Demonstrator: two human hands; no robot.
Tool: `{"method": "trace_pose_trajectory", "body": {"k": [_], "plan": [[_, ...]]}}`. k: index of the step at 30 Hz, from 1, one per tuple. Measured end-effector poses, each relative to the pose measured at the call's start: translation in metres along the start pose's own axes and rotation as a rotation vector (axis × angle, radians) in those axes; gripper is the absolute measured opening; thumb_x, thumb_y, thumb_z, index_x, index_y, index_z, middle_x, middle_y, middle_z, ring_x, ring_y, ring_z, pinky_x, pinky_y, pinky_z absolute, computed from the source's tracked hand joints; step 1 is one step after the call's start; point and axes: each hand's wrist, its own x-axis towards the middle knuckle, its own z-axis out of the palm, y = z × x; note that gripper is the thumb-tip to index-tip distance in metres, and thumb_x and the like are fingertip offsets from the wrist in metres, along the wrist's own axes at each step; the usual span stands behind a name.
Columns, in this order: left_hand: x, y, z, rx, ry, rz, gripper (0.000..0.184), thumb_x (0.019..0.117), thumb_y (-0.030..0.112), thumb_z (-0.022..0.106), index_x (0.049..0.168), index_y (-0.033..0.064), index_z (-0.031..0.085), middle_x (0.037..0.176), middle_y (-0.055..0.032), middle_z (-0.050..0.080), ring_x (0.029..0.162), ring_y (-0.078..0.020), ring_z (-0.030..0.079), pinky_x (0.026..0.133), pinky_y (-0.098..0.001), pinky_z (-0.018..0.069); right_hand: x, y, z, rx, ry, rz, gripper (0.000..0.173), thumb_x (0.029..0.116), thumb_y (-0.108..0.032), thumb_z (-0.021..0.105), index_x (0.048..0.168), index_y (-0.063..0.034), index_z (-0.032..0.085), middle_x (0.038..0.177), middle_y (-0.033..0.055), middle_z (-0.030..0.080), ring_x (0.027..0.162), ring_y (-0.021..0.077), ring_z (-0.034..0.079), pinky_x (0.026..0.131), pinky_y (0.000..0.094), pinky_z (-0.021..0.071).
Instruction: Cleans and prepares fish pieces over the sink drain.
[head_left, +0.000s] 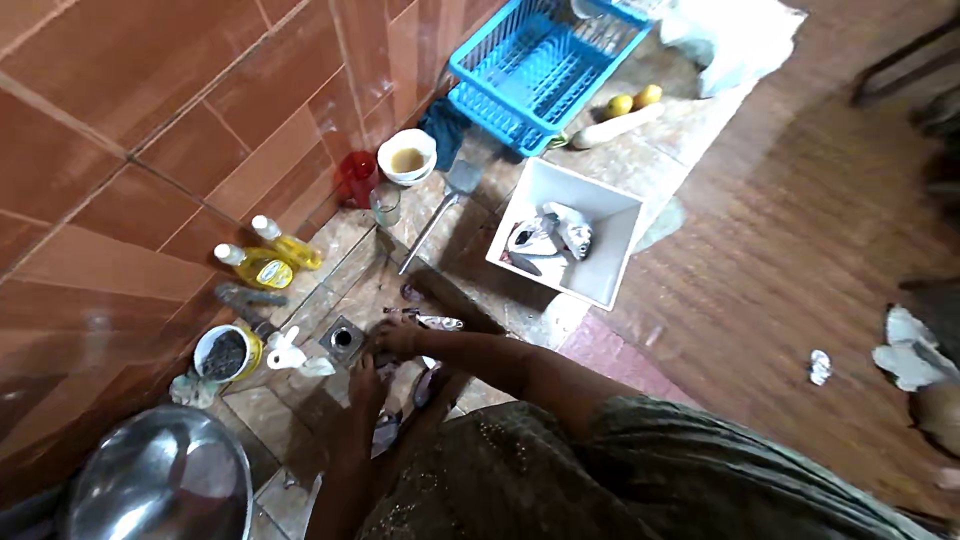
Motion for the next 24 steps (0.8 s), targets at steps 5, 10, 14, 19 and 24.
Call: {"method": "trace_pose_trajectory", "body": {"k": [5, 10, 14, 19, 24], "plan": [[-0.003, 0.01, 0.018, 0.12, 0.055, 0.032, 0.094, 0.0856, 0.043, 0.08, 0.158, 0.0052, 0.033, 0.158, -0.0212, 0.04, 0.143, -0.0408, 0.042, 0.111, -0.0561, 0.0414, -0.006, 0.005, 0.017, -0.015, -0.034, 0.015, 0.056, 0.0986, -0.016, 0.064, 0.152, -0.0154, 0.048, 0.155, 0.0209, 0.046, 0.145, 0.0476, 0.037, 0.111, 0.0735, 0.0296], [0.007, -0.003, 0.026, -0.119, 0.07, 0.052, 0.094, 0.0838, 0.062, 0.075, 0.151, 0.0029, 0.045, 0.153, -0.0246, 0.045, 0.143, -0.0427, 0.041, 0.119, -0.0544, 0.0329, -0.023, -0.005, -0.004, 0.247, -0.157, 0.0, 0.052, 0.0988, -0.014, 0.066, 0.147, -0.0037, 0.051, 0.137, 0.0314, 0.058, 0.126, 0.0515, 0.056, 0.104, 0.0719, 0.0402], [0.0, -0.014, 0.021, -0.11, 0.003, 0.068, 0.1, 0.0784, 0.054, 0.083, 0.154, 0.0051, 0.04, 0.158, -0.0229, 0.038, 0.147, -0.0401, 0.036, 0.121, -0.0516, 0.033, -0.031, -0.01, -0.019, 0.437, -0.198, -0.008, 0.047, 0.1032, -0.016, 0.06, 0.147, -0.002, 0.052, 0.137, 0.0314, 0.058, 0.124, 0.0477, 0.058, 0.105, 0.0659, 0.0415], [-0.009, -0.016, 0.025, -0.071, 0.003, 0.014, 0.08, 0.092, 0.031, 0.073, 0.157, 0.0039, 0.035, 0.156, -0.0225, 0.042, 0.146, -0.0396, 0.039, 0.119, -0.0524, 0.0358, -0.012, 0.002, 0.006, 0.746, -0.156, 0.155, 0.034, 0.1049, -0.026, 0.057, 0.124, 0.0016, 0.064, 0.101, 0.0168, 0.067, 0.079, 0.0211, 0.065, 0.077, 0.0414, 0.0554], [-0.003, -0.032, 0.014, -0.539, -0.053, 0.108, 0.064, 0.0909, 0.025, 0.074, 0.145, 0.0009, 0.05, 0.136, -0.0202, 0.061, 0.128, -0.0299, 0.059, 0.111, -0.0469, 0.0472, -0.02, 0.001, -0.007, 0.995, -0.106, 0.294, 0.037, 0.106, -0.033, 0.052, 0.111, 0.0015, 0.064, 0.085, 0.0103, 0.064, 0.066, 0.0162, 0.061, 0.065, 0.0352, 0.0544]]}}
